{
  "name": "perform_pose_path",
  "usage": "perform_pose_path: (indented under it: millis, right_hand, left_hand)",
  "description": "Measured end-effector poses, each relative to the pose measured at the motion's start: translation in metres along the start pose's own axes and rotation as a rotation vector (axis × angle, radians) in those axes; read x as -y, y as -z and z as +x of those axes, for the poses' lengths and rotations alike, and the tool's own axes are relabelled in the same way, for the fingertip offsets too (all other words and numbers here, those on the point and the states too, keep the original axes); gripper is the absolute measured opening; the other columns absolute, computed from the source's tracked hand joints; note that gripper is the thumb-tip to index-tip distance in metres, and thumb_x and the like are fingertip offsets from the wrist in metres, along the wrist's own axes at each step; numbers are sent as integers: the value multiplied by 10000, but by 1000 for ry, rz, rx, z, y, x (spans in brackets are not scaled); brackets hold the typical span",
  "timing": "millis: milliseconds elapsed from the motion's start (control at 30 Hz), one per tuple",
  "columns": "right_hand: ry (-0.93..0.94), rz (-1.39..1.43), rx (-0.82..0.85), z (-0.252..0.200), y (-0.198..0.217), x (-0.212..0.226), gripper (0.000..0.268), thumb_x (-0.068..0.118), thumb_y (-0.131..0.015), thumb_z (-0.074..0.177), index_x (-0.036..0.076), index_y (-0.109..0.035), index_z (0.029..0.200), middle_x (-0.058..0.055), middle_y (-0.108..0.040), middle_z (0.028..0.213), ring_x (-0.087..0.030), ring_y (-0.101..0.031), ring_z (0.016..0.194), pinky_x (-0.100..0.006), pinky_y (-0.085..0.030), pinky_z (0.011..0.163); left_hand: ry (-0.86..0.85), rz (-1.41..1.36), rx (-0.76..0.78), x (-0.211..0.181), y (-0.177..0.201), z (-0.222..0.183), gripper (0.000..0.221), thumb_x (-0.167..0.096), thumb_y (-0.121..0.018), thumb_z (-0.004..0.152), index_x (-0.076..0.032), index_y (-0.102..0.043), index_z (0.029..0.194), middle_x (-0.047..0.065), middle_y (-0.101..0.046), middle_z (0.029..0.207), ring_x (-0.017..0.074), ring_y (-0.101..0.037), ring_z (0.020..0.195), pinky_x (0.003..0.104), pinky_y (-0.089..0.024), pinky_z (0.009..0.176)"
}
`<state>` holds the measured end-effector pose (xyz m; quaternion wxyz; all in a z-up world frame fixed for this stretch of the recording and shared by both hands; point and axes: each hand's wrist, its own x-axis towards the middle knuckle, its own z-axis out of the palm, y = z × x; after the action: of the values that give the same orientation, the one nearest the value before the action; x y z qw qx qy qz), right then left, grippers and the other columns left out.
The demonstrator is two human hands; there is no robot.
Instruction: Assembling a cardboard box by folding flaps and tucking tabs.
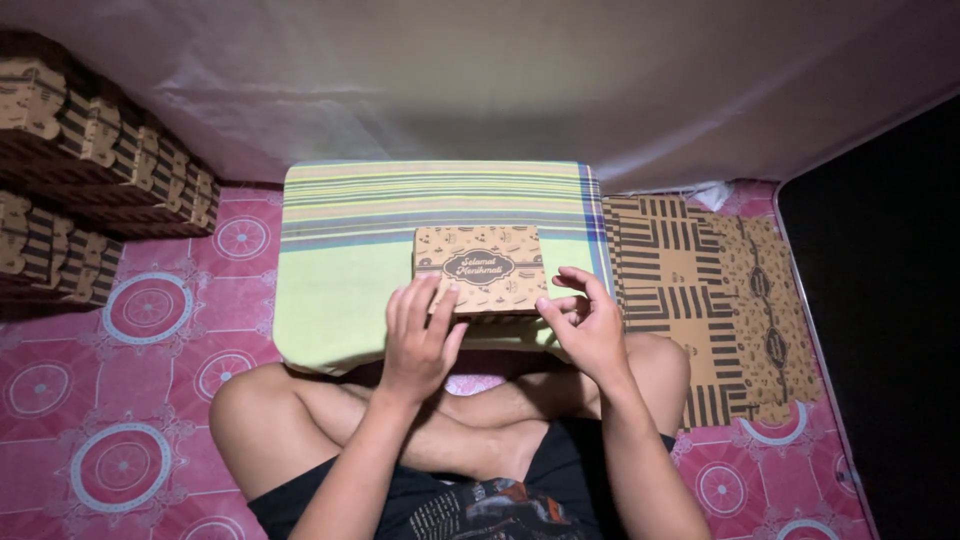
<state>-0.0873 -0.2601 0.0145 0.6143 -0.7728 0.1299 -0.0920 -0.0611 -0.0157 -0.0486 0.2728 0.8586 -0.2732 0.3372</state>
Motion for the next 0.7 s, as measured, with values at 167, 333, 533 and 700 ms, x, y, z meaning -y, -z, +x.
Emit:
perform_pose_path:
  millis: [167, 333, 533, 700]
  right_hand:
    - [0, 27, -40, -2, 4, -1, 468, 52, -823, 827, -7, -660, 1262, -219, -695, 1148, -198, -742, 785, -236, -589, 579]
    - [-26, -50, -29, -5, 4, -8, 468, 61, -842, 808, 6, -678, 1243, -224, -692, 1167, -234, -760, 810, -257, -599, 579]
    - [-98, -63, -10, -9, -3, 2, 437, 20, -788, 831, -9, -666, 1249, -261, -703, 1179, -316, -775, 943, -347, -642, 705]
    - [-64, -96, -10, -5, -4, -15, 326, 59, -784, 872, 18, -704, 1186, -231, -751, 1092, -310, -770, 971, -359, -634, 769]
  left_hand:
    - [25, 15, 10, 11, -27, -7, 631, -212, -831, 759, -89, -632, 1345, 164, -576, 1356, 337, -575, 1242, 507, -436, 1069]
    - [91, -22, -5, 9, -20, -5, 635, -190, -902, 663, -86, -675, 1247, 152, -578, 1327, 337, -579, 1219, 477, -470, 1041]
    - [452, -321, -65, -4, 7, 8, 827, -411, -960, 656, 18, -596, 1262, 280, -491, 1379, 455, -574, 1242, 545, -507, 1046]
    - [1006, -486, -163, -3, -1, 2, 280, -202, -832, 897, -3, -724, 1062, 176, -757, 900, 290, -764, 811, 334, -643, 697]
